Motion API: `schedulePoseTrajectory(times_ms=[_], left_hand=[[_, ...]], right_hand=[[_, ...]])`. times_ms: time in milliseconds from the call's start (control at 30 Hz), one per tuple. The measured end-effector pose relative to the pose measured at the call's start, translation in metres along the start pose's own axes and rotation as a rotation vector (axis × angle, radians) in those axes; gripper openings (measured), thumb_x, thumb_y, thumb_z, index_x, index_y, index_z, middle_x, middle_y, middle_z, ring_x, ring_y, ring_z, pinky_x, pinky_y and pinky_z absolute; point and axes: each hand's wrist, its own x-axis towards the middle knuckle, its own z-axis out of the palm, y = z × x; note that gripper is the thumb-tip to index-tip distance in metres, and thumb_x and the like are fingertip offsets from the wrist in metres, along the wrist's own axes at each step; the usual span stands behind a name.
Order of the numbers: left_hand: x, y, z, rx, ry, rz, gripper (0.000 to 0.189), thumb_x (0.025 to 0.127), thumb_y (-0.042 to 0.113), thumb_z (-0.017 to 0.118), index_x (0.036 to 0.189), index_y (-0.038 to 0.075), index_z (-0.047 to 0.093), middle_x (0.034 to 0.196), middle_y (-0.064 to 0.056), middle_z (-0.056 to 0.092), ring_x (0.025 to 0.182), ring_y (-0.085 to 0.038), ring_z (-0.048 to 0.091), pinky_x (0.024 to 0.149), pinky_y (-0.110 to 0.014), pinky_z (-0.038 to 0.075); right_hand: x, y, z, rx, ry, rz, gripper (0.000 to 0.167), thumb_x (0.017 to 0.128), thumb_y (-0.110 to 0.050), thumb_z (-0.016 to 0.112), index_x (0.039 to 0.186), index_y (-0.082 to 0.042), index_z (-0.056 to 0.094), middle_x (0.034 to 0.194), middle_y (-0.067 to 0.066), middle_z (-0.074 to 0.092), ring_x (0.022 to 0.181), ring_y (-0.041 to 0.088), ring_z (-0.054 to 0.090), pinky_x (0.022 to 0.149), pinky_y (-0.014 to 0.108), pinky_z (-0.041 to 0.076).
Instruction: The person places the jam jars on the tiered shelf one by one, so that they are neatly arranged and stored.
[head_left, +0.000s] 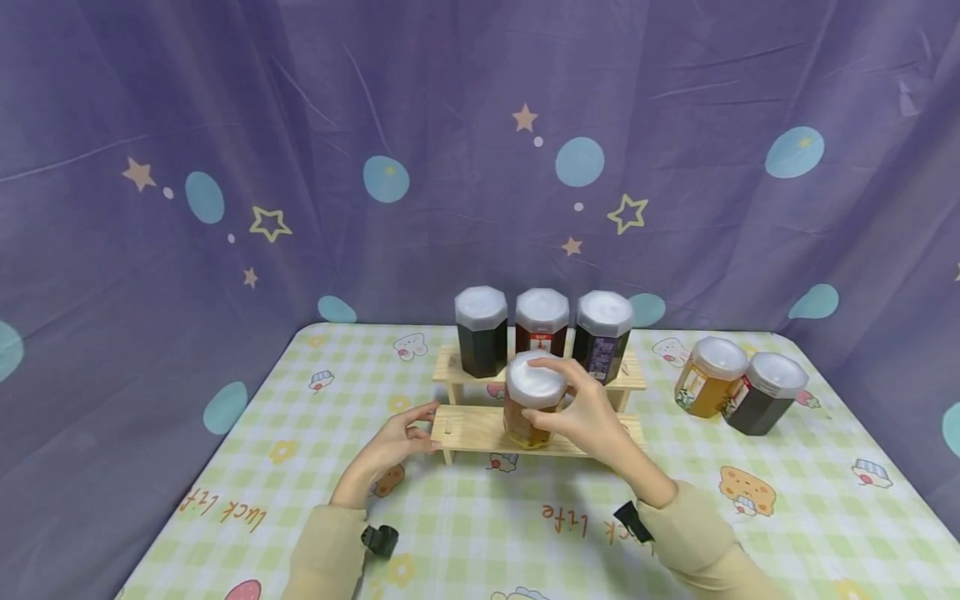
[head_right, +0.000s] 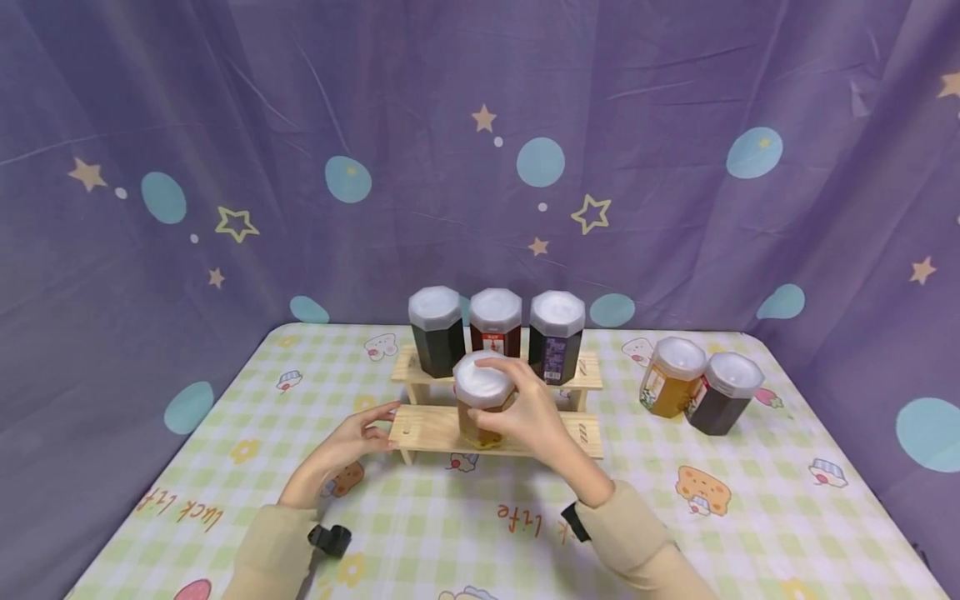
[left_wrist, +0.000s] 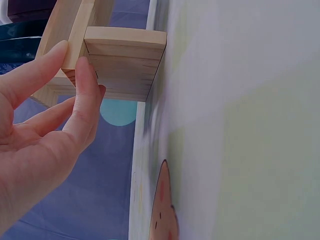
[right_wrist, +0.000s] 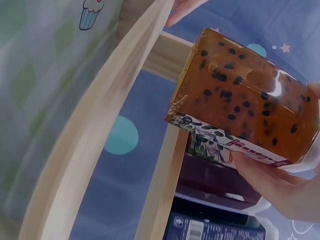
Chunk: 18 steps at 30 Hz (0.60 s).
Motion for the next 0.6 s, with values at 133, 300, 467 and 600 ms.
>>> schedulePoseTrajectory(times_ms=[133, 300, 467, 600], left_hand=[[0.0, 0.001, 0.0, 0.004, -0.001, -0.001, 0.067, 0.079, 0.0, 0.062, 0.136, -0.004, 0.027, 0.124, -0.025, 0.037, 0.08, -0.015, 0.057, 0.074, -0.04, 0.048], [-0.001, 0.003, 0.0, 0.001, -0.009, 0.002, 0.067, 0.079, 0.0, 0.061, 0.136, -0.005, 0.026, 0.126, -0.026, 0.036, 0.082, -0.016, 0.058, 0.075, -0.041, 0.047], [-0.002, 0.003, 0.001, -0.002, -0.008, 0.005, 0.066, 0.08, -0.001, 0.061, 0.136, -0.005, 0.026, 0.126, -0.027, 0.035, 0.083, -0.018, 0.058, 0.076, -0.043, 0.047], [-0.001, 0.003, 0.001, -0.006, -0.004, 0.001, 0.067, 0.079, 0.0, 0.062, 0.136, -0.005, 0.027, 0.126, -0.027, 0.036, 0.083, -0.019, 0.058, 0.075, -0.043, 0.047]], right_hand=[[0.003, 0.0, 0.007, -0.015, -0.009, 0.003, 0.054, 0.063, -0.009, 0.078, 0.113, -0.014, 0.056, 0.114, 0.006, 0.052, 0.099, 0.02, 0.051, 0.077, 0.034, 0.047], [0.006, 0.002, 0.015, -0.029, -0.011, -0.027, 0.053, 0.063, -0.011, 0.079, 0.112, -0.014, 0.058, 0.112, 0.005, 0.054, 0.093, 0.017, 0.051, 0.07, 0.027, 0.046], [0.009, 0.003, 0.023, -0.012, -0.018, -0.039, 0.053, 0.063, -0.011, 0.079, 0.112, -0.013, 0.058, 0.108, 0.007, 0.055, 0.09, 0.018, 0.051, 0.069, 0.028, 0.046], [0.011, 0.002, 0.029, -0.003, -0.023, -0.032, 0.054, 0.062, -0.009, 0.079, 0.112, -0.011, 0.058, 0.11, 0.008, 0.054, 0.091, 0.018, 0.051, 0.07, 0.027, 0.046]])
